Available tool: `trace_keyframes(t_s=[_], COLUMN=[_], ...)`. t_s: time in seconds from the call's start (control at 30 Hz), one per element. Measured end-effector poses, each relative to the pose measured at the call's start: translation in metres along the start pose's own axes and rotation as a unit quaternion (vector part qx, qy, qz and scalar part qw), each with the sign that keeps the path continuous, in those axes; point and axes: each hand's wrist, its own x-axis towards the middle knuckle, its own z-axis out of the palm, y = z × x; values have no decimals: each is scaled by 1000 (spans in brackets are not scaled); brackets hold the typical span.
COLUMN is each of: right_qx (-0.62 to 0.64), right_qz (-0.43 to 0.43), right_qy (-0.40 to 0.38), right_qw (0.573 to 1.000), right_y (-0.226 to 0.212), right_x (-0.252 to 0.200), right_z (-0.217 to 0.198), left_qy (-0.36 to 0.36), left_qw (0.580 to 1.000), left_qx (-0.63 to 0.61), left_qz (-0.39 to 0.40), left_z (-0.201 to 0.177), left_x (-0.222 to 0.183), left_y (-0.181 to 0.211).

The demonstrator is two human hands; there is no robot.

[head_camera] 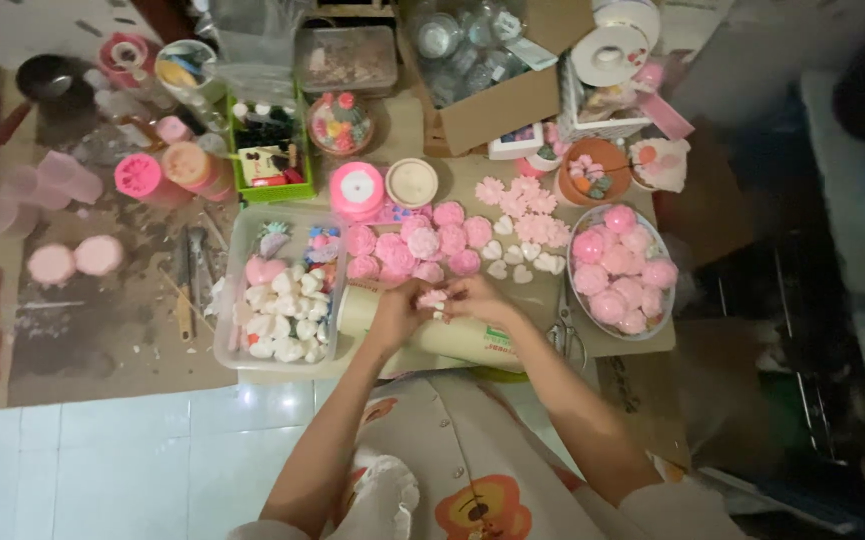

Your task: The person trims and handles small, flower-shaped wax items by hand and with shears at a workstation.

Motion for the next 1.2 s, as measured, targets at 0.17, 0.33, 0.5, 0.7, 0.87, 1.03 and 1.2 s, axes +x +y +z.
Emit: trace_keyframes(t_s=[0.17, 0.33, 0.5, 0.7, 0.87, 1.03, 1.2], right_qx=[-119, -215, -466, -406, -217, 78, 328], right_qz=[-65, 149, 34, 118, 211, 252, 188], right_qy=[154, 384, 401, 497, 452, 380, -28], right_qw=[979, 886, 788, 758, 839, 886, 925], right_y=[-5, 48, 141, 131, 125, 107, -14], right_x=[-44, -146, -167, -161, -239, -285, -245], right_z=[-33, -75, -72, -66, -43, 8, 53], left_qy=[-96, -183, -249, -271, -291, -292, -275], left_qw=[994, 975, 950, 921, 915, 910, 906], left_qx=[-37, -61, -98, -135, -143, -168, -215], left_qz=[-36, -112, -161, -247, -241, -243, -237], left_z=[-2, -5, -5, -5, -16, -18, -20], left_x=[26, 48, 64, 75, 74, 74, 65], left_y=[-29, -43, -59, -61, -39, -38, -37])
